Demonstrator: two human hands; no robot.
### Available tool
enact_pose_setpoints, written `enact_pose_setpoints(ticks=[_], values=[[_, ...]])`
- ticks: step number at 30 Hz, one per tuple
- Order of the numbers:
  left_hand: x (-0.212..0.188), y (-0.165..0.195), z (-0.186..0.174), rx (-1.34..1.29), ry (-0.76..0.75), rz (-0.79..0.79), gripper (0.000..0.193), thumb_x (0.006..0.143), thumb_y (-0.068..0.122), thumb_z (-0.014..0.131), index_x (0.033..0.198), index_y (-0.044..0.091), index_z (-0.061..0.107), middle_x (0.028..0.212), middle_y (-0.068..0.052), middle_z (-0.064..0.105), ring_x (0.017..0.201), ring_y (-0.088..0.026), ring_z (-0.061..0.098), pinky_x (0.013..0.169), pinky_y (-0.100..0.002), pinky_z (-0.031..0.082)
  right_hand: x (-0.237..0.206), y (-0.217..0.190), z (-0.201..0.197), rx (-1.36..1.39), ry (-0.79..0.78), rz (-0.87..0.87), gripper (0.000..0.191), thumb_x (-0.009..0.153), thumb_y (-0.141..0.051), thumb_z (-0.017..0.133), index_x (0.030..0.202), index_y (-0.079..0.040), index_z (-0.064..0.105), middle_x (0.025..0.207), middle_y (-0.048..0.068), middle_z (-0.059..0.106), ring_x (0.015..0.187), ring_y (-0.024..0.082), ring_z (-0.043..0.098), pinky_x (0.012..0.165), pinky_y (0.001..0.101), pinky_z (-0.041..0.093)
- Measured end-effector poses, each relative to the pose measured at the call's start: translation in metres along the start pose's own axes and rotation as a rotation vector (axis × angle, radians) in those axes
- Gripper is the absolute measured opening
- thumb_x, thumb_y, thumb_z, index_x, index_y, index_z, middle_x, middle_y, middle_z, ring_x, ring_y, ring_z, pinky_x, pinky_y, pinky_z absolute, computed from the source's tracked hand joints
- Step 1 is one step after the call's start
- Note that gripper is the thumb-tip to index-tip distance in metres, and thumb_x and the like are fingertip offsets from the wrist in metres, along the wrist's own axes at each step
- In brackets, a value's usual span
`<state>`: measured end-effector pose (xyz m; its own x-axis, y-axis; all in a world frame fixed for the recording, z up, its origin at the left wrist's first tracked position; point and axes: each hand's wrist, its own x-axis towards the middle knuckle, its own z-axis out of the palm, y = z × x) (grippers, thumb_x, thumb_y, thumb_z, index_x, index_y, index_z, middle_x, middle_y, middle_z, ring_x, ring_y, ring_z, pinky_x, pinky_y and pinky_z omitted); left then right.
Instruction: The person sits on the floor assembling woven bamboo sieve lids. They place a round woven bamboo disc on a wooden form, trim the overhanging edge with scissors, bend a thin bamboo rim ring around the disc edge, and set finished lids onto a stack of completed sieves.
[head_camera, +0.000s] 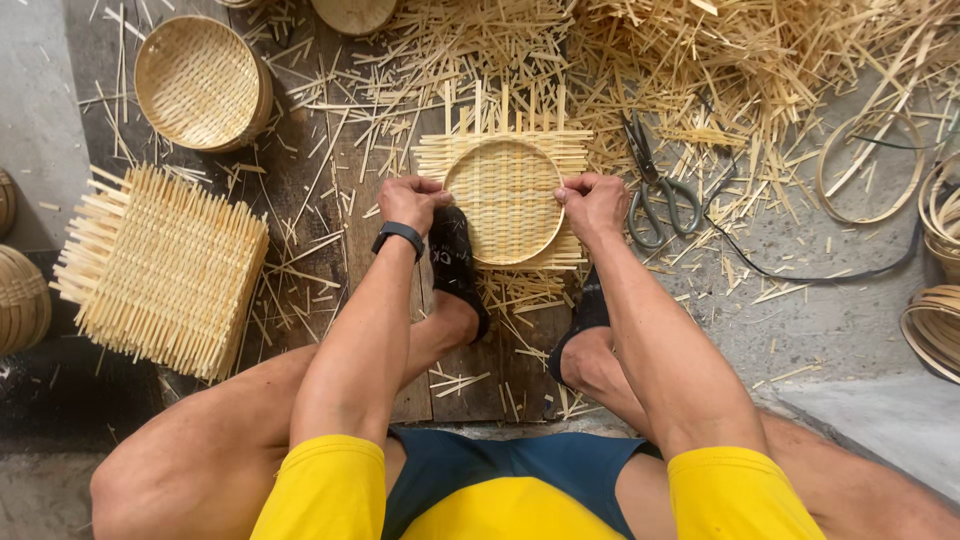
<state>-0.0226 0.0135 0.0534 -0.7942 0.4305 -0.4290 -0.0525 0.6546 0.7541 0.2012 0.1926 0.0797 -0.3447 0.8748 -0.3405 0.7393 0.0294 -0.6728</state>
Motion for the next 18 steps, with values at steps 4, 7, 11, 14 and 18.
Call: enact_pose_setpoints(ticks=[4, 7, 11, 14, 18], values=[[0.005, -0.002, -0.002, -0.034, -0.061, -0.011, 0.019, 0.070, 0.006, 0.091, 0.086, 0.004, 0.081, 0.078, -0.008, 0.079, 0.069, -0.013, 0.076, 0.068, -0.027, 0.062, 0.006, 0.006, -0.004, 0.096, -0.058, 0.020, 0.017, 0.079, -0.014, 0.084, 0.095, -0.010, 0.082, 0.082, 0.006, 0.079, 0.072, 0.013, 0.073, 0.070, 0.0283, 0.059], [0.005, -0.006, -0.002, -0.015, -0.068, -0.005, 0.020, 0.069, 0.006, 0.091, 0.086, 0.004, 0.082, 0.078, -0.008, 0.079, 0.068, -0.014, 0.075, 0.067, -0.028, 0.061, 0.012, 0.017, -0.005, 0.157, -0.138, -0.006, 0.016, 0.080, -0.013, 0.085, 0.095, -0.008, 0.081, 0.081, 0.006, 0.079, 0.070, 0.011, 0.072, 0.067, 0.0265, 0.059], [0.002, -0.003, -0.005, 0.008, -0.069, 0.070, 0.020, 0.069, 0.007, 0.092, 0.086, 0.002, 0.081, 0.075, -0.008, 0.078, 0.066, -0.013, 0.074, 0.064, -0.027, 0.061, 0.026, 0.017, -0.007, 0.041, -0.161, -0.056, 0.019, 0.076, -0.013, 0.090, 0.092, -0.005, 0.082, 0.079, 0.008, 0.078, 0.066, 0.011, 0.069, 0.065, 0.0265, 0.055], [-0.001, 0.013, -0.009, 0.117, -0.116, 0.056, 0.020, 0.071, 0.009, 0.090, 0.088, 0.003, 0.081, 0.084, -0.014, 0.080, 0.072, -0.017, 0.076, 0.072, -0.030, 0.062, 0.026, -0.003, -0.019, -0.020, -0.232, -0.026, 0.022, 0.073, -0.017, 0.091, 0.090, -0.006, 0.082, 0.076, 0.007, 0.077, 0.065, 0.012, 0.069, 0.064, 0.0305, 0.057], [0.003, 0.045, 0.008, 0.474, -0.056, 0.513, 0.017, 0.085, 0.015, 0.082, 0.101, 0.009, 0.081, 0.105, -0.015, 0.075, 0.103, -0.028, 0.066, 0.093, -0.042, 0.055, -0.007, -0.046, -0.026, -0.332, -0.148, -0.356, 0.051, 0.076, -0.028, 0.092, 0.117, -0.005, 0.073, 0.113, 0.015, 0.072, 0.104, 0.026, 0.065, 0.098, 0.0416, 0.051]])
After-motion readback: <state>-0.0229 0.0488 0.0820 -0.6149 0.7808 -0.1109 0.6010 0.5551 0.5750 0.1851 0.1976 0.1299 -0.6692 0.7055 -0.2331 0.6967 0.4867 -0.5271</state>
